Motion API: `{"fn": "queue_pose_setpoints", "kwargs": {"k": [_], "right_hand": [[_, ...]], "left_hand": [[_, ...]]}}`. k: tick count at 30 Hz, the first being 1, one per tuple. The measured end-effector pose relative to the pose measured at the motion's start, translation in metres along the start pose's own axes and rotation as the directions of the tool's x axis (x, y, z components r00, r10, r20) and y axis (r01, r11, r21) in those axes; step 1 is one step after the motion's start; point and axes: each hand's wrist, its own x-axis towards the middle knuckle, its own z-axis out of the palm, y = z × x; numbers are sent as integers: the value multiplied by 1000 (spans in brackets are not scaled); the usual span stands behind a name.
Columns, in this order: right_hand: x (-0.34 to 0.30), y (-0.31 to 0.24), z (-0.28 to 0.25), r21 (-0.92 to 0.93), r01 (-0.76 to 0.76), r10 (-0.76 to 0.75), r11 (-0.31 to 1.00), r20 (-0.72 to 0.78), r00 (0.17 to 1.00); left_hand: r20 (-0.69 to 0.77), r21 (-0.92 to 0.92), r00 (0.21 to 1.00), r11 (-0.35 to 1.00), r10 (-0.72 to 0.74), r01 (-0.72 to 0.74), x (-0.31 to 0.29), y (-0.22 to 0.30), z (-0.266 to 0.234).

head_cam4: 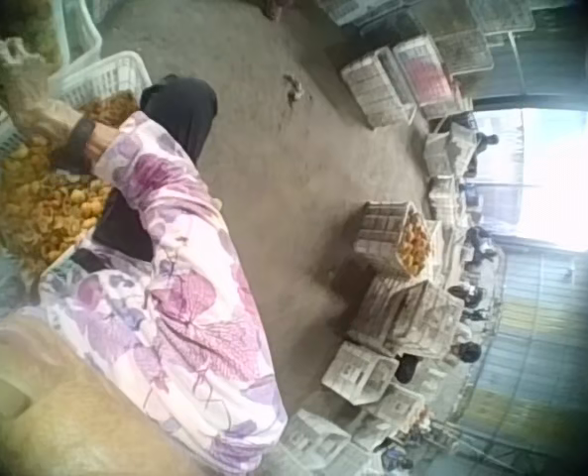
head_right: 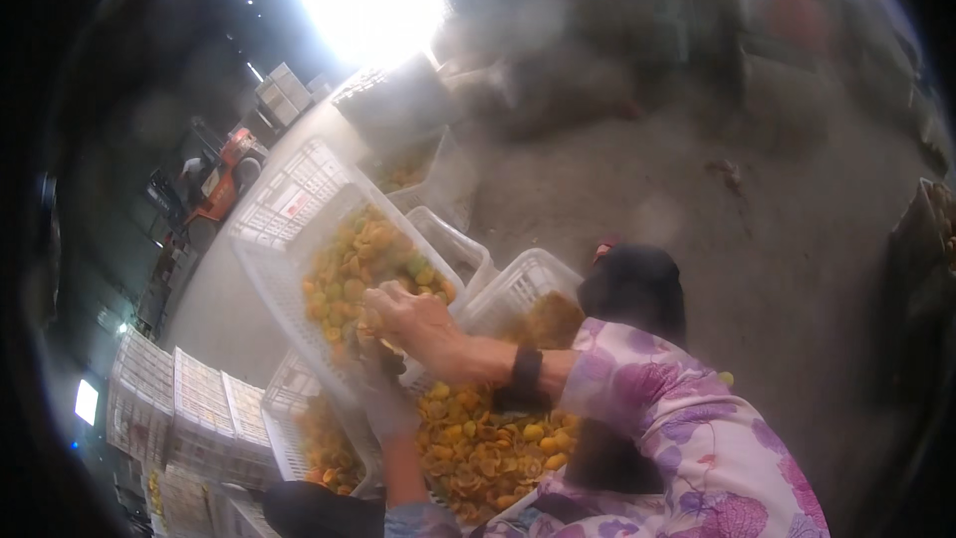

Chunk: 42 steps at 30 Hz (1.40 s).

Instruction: The recorder halves and pits apricots or similar stone fruits using a small hand tool, sorting the halves and pits into different crates.

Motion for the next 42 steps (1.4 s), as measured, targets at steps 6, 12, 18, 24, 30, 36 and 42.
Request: {"fn": "queue_pose_setpoints", "kwargs": {"k": [6,12,18,24,30,36,42], "right_hand": [[40,50,18,-47,-37,39,998,34,999],[29,56,59,-74,-61,74,995,192,979],[-11,-7,48,-169,-63,105,984,253,962],[-17,-27,44,-313,-2,115,950,343,932],[-18,-26,54,-442,-20,209,897,385,899],[-16,-26,43,-413,-77,296,907,497,816],[-38,-10,66,3,-2,0,1000,476,879]], "left_hand": [[32,-693,965,690,-259,208,16,24,-21],[3,-732,974,662,-228,157,15,46,-36],[-74,-782,956,611,-284,121,20,41,-43],[-137,-760,939,641,-317,105,16,31,-20],[-74,-720,967,684,-245,118,11,31,-18],[-127,-582,972,809,-198,89,12,10,-9],[-112,-562,916,785,-385,261,15,-8,-50]]}}
